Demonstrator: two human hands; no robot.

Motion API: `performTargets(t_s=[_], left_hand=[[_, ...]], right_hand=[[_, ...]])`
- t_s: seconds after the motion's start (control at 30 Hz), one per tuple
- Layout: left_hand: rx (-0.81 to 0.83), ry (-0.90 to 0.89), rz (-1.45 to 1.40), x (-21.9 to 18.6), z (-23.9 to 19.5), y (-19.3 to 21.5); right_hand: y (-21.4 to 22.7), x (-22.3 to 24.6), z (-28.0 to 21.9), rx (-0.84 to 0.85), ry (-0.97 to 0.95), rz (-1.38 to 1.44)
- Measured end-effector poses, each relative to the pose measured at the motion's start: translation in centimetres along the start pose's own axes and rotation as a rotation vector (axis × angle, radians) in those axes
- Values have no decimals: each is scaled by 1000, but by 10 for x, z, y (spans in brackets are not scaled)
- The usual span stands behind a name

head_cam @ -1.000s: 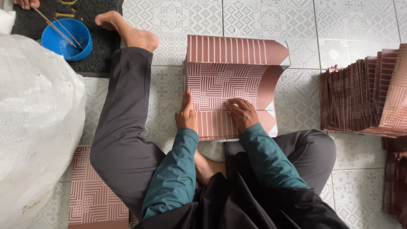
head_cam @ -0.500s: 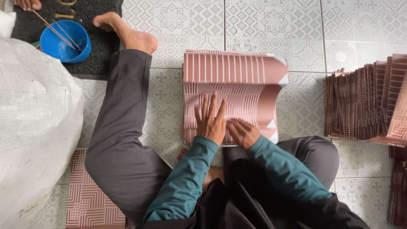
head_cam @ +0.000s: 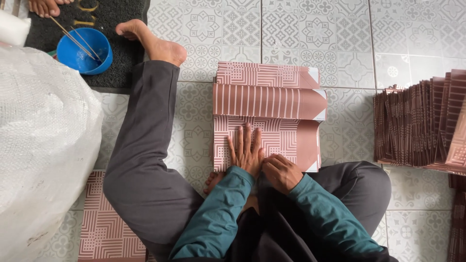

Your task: The person sits on the floor and folds flat patterned paper sheets into small box shapes. They fold the sides and bottom flaps to form the box structure, then stack the finished boxes into a pile. The person repeats this process for multiple sheets.

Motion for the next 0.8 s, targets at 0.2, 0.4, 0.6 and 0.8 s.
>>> performTargets(t_s=[0.2,0.4,0.6,0.8], left_hand=[[8,8,-70,-1,2,-6],[37,57,-553,-16,-16,3],[37,82,-194,-12,-10,4],[30,85,-455,-19,-8,6]], right_hand=[[13,-17,19,-161,-70,7],[-24,-104,46,-1,-355,-457],[-14,-159,82,-157,-548,-263],[-5,-183,111,-202,-598,-359]])
Point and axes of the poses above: each hand's wrist, its own z-axis towards the middle knuckle, its own y-axis out of the back of the hand, x = y × z, the point moved 9 cm from there along z, towards the middle knuckle, and after that the axes turned 15 degrees about z, right-handed, at the moved point
